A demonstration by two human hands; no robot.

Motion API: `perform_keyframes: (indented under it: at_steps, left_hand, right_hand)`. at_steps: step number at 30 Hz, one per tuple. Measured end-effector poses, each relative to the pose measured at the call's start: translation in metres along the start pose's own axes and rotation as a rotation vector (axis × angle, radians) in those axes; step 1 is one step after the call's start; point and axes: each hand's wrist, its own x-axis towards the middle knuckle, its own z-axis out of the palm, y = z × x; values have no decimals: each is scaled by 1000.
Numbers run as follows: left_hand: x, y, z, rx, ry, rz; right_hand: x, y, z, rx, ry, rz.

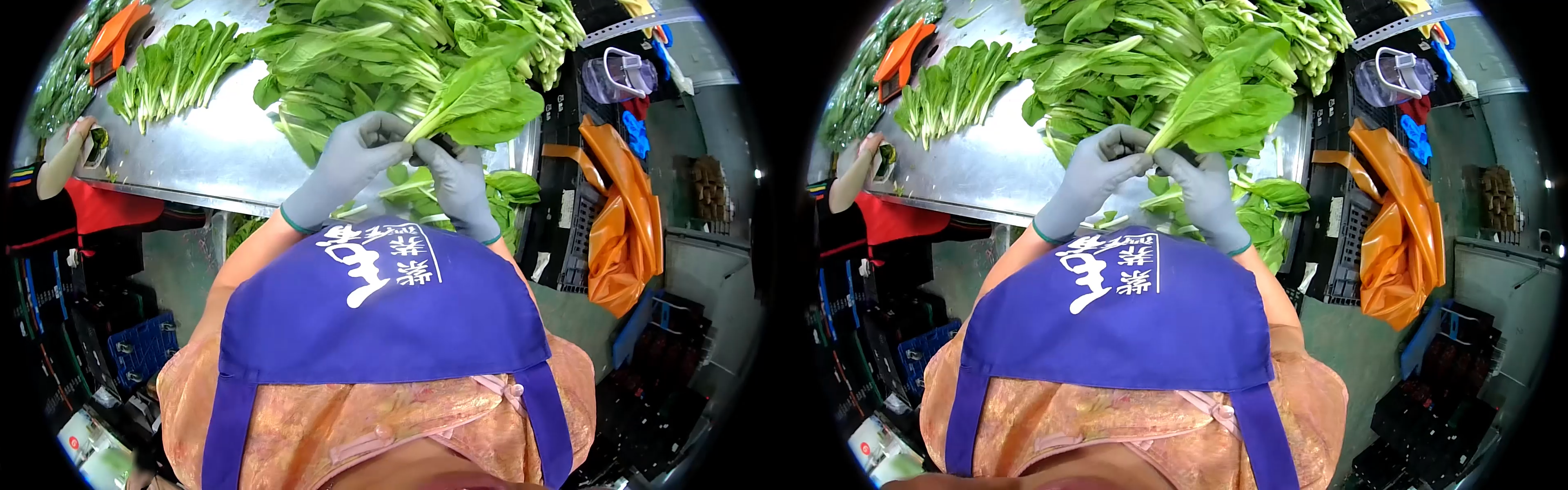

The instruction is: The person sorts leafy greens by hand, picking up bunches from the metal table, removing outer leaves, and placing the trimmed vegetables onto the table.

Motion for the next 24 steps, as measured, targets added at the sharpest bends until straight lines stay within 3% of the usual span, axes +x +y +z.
perform_keyframes:
  at_steps: [3,8,9,12,13,17,21,24]
  left_hand:
    - [5,-10,0,-149,42,-14]
    - [9,-15,0,-157,34,-11]
    - [8,-11,2,-99,31,-10]
    - [13,-2,1,84,-15,22]
    - [11,2,8,-25,4,54]
    - [15,-6,0,-257,32,-15]
    - [9,-8,-4,-492,-69,-72]
    - [5,-11,-10,-428,-131,-9]
  right_hand:
    - [0,4,5,-1,47,-136]
    - [4,3,-1,28,61,-23]
    - [4,-3,-1,-41,35,9]
    - [7,2,1,-305,35,-224]
    - [6,-4,-2,-466,-43,-216]
    - [5,-11,0,-74,-63,4]
    - [6,-11,-6,68,-129,36]
    - [7,-10,-7,65,-106,37]
